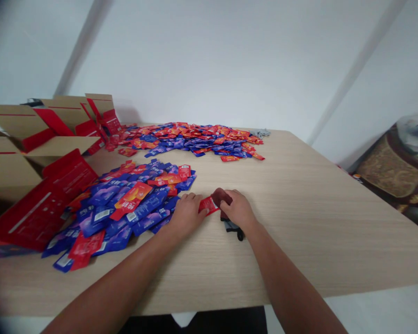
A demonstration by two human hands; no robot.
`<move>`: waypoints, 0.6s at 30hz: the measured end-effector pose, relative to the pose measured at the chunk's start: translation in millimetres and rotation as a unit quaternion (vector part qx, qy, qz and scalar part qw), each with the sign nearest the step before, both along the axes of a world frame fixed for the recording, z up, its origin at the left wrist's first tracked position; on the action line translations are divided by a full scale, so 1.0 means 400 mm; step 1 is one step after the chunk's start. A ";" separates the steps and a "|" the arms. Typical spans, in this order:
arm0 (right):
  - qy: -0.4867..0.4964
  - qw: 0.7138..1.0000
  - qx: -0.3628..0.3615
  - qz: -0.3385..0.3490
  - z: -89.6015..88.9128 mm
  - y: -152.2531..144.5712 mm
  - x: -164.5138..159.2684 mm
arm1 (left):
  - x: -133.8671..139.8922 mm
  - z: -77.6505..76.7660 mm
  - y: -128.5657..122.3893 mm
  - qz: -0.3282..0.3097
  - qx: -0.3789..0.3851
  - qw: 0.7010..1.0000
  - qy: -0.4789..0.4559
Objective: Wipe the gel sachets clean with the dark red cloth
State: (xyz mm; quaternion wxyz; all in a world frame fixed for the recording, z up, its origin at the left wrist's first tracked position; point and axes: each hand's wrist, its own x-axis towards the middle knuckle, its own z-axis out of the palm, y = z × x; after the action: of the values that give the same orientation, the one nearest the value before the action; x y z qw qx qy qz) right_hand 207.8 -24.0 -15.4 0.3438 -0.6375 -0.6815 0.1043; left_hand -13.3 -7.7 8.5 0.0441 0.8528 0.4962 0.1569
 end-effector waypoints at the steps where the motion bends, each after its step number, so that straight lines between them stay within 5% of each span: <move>1: 0.000 1.000 0.001 -0.001 -0.001 0.001 0.000 | -0.002 -0.003 0.001 0.003 -0.010 1.000 -0.010; 6: 0.013 1.000 0.010 -0.012 -0.005 0.006 0.004 | -0.014 -0.004 0.001 -0.004 -0.081 0.992 -0.093; 14: 0.087 0.991 0.033 -0.095 -0.006 0.003 0.014 | -0.033 -0.010 0.001 -0.023 0.000 0.978 -0.209; 18: 0.123 0.984 0.042 -0.124 0.002 -0.001 0.019 | -0.032 -0.002 -0.010 -0.109 -0.033 0.975 -0.193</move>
State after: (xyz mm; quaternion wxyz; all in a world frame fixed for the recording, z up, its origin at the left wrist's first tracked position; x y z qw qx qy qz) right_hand 215.5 -24.3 -14.7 0.4621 -0.6845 -0.5532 0.1094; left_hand -26.1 -11.5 7.6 0.1838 0.8537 0.3872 0.2959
